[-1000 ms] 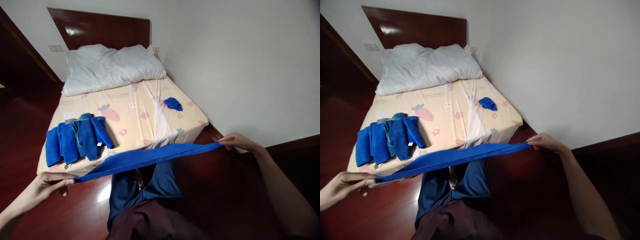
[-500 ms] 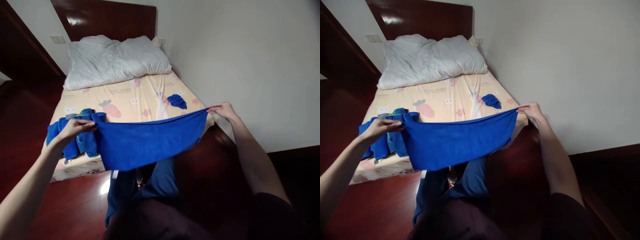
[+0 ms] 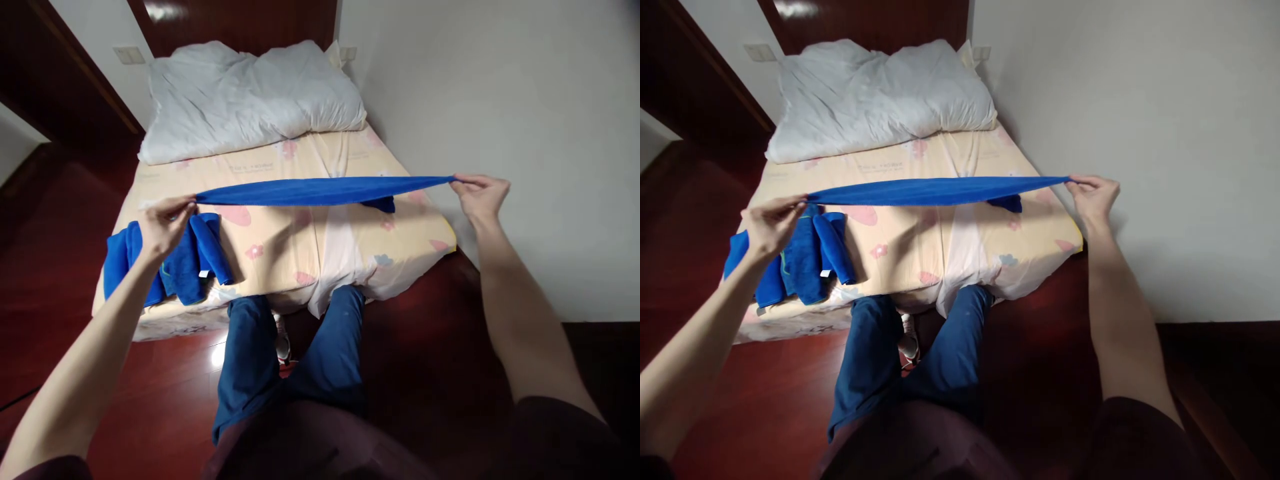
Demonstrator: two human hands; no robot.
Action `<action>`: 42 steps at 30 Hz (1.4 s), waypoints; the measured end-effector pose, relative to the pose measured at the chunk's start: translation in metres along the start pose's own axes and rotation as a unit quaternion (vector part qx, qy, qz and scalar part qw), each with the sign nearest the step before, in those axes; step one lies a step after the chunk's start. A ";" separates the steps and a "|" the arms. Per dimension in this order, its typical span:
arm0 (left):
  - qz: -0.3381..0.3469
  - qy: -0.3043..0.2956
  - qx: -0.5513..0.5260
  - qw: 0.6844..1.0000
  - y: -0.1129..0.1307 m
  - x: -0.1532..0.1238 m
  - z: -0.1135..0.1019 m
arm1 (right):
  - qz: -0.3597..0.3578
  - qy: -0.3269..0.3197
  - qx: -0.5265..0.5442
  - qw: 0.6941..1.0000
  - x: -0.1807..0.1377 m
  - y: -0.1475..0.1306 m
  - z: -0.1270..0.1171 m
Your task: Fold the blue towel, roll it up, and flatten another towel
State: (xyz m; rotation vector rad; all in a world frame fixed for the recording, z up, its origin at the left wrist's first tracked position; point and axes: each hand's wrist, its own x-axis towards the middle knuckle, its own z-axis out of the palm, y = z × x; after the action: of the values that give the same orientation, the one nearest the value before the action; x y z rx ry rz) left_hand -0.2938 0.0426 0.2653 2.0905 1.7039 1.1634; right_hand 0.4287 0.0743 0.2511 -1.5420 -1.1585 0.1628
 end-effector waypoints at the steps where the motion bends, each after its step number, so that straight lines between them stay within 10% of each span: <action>1: 0.005 -0.001 0.006 1.000 -0.006 -0.012 0.010 | 0.020 -0.014 -0.015 1.000 -0.009 0.015 0.002; 11: 0.143 -0.322 0.214 0.911 -0.069 -0.114 0.110 | 0.047 -0.274 -0.342 0.898 -0.115 0.145 0.030; 25: 0.215 -0.470 0.258 0.816 -0.072 -0.118 0.133 | 0.063 -0.286 -0.351 0.889 -0.148 0.202 0.010; 32: 0.138 -0.534 0.209 0.807 -0.079 -0.070 0.161 | 0.029 -0.303 -0.400 0.864 -0.134 0.189 0.031; 42: 0.030 -0.347 0.285 0.893 -0.116 0.052 0.229 | -0.100 -0.325 -0.292 0.894 -0.070 0.192 0.147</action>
State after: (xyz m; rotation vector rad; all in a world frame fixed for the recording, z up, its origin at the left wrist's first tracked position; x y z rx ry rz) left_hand -0.2234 0.1965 0.0648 2.4435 1.7102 -0.1658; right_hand 0.4071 0.1478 0.0108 -1.9430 -2.0285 0.2135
